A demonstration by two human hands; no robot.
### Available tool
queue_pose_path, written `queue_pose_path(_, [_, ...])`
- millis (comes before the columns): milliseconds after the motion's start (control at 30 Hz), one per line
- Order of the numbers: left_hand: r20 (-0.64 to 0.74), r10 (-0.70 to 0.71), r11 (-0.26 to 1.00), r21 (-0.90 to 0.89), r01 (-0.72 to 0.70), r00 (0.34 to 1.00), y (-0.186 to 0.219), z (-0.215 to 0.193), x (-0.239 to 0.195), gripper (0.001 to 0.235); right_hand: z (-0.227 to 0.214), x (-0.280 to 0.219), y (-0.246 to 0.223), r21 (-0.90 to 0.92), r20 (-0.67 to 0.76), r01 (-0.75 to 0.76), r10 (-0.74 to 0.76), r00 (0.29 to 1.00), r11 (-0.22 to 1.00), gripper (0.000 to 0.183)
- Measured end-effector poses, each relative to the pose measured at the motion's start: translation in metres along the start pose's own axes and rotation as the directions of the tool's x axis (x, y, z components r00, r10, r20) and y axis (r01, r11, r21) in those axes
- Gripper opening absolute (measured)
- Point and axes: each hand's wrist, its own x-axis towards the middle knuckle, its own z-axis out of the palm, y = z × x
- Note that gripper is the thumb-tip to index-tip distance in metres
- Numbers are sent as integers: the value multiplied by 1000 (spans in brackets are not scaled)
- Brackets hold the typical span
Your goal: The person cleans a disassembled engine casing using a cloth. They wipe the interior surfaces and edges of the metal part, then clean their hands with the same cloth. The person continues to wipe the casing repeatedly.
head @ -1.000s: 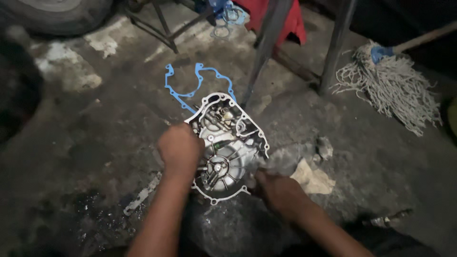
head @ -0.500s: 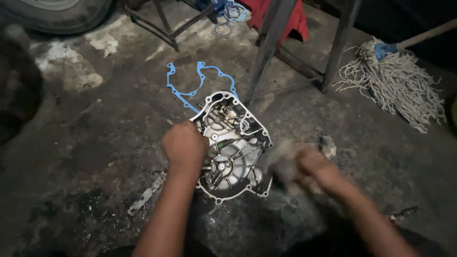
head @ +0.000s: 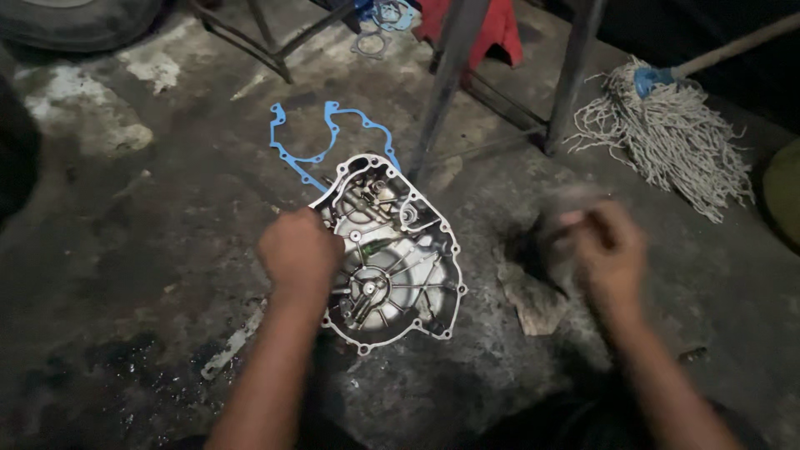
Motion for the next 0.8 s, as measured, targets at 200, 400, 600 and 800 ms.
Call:
queue_pose_path(200, [0, 19, 1000, 5, -19, 1000, 0, -1, 0, 17, 57, -26, 38, -425, 405, 33, 157, 901, 905, 19])
queue_pose_path(400, [41, -11, 1000, 6, 11, 999, 0, -7, 1, 19, 36, -27, 24, -748, 276, 86, 191, 942, 658, 40])
queue_pose_path(600, [61, -34, 999, 8, 34, 998, 3, -10, 2, 21, 2, -9, 21, -837, 106, 83, 12, 994, 541, 31])
queue_pose_path(800, [65, -57, 996, -70, 62, 996, 1, -13, 1, 23, 52, -51, 104, -265, 568, 84, 85, 819, 961, 13])
